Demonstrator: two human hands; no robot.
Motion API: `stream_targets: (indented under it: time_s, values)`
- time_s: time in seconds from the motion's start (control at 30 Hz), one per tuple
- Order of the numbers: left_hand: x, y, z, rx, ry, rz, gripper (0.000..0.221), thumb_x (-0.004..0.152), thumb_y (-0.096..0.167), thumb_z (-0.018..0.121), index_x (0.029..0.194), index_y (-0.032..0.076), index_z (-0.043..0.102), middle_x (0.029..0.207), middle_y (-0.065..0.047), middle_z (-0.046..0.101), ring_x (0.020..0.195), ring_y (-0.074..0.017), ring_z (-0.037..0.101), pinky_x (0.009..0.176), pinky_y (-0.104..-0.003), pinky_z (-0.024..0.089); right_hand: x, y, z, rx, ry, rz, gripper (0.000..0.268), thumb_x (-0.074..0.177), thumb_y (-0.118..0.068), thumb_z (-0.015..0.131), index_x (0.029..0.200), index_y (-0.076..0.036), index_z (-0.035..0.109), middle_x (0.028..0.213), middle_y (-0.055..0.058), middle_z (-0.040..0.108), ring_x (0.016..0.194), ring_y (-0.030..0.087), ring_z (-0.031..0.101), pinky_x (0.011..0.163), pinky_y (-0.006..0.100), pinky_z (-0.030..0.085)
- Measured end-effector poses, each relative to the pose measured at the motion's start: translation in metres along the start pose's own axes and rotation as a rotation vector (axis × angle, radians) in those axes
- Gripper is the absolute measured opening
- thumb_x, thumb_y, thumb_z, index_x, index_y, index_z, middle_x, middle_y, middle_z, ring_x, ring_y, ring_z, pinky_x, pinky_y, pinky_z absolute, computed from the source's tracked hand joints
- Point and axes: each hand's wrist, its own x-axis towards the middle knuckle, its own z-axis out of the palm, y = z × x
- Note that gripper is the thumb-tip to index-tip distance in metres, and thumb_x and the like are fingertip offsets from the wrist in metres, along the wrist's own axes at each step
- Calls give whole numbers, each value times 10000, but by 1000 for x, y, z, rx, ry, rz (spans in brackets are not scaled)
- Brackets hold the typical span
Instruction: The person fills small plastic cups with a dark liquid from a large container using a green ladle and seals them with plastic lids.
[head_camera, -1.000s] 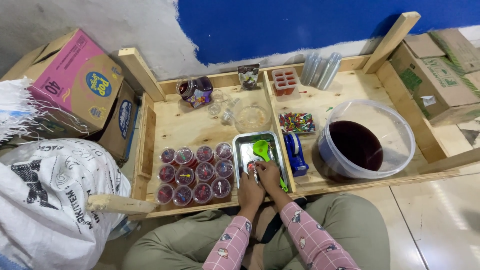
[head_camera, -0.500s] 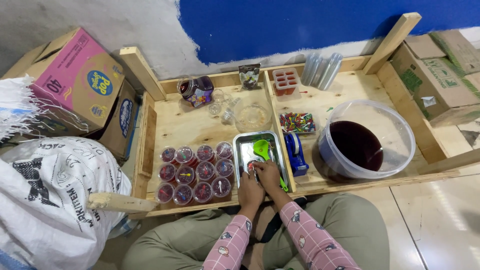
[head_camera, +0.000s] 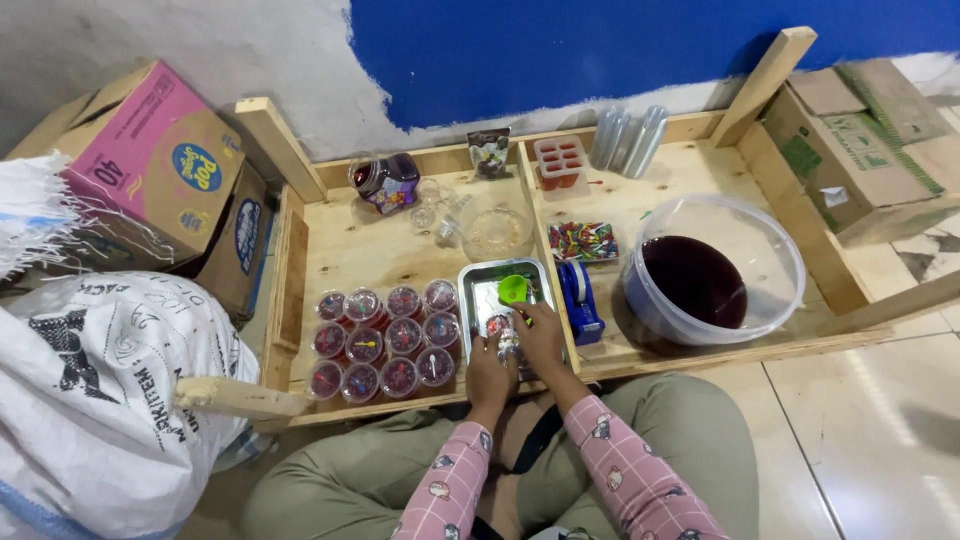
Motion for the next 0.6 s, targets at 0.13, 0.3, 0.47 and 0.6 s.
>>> stream_targets:
  time_s: [0.13,0.3,0.47,0.6]
  values:
    - [-2,-16,3,-99,85,56,335,770,183,673,1098,148,732,900,-18,553,775,-263,666,664,-371,587,13,23,-37,-29,-101,144,175,870,-206,782,1024,-285,810,791,29,648,751,232,680,717,362,568]
    - [1,-10,0,-253,52,-48,231,783,149,722,998,218,766,858,35,581,663,-180,661,617,-314,552,23,45,-117,-283,-331,323,197,857,-365,751,1045,-388,803,877,49,751,917,290,728,822,423,585]
    - [4,12,47,-426,63,-15,224,750,121,755,942,228,800,790,8,658,624,-180,658,609,-290,542,11,92,-147,-306,-317,438,201,840,-328,770,1025,-276,828,898,98,770,939,329,730,834,412,574]
    - [11,46,78,-540,-259,-168,278,849,137,665,1016,311,802,956,49,672,826,-169,673,811,-313,526,9,127,-130,-304,-328,517,225,806,-336,757,1014,-315,840,920,129,772,964,373,720,846,457,563]
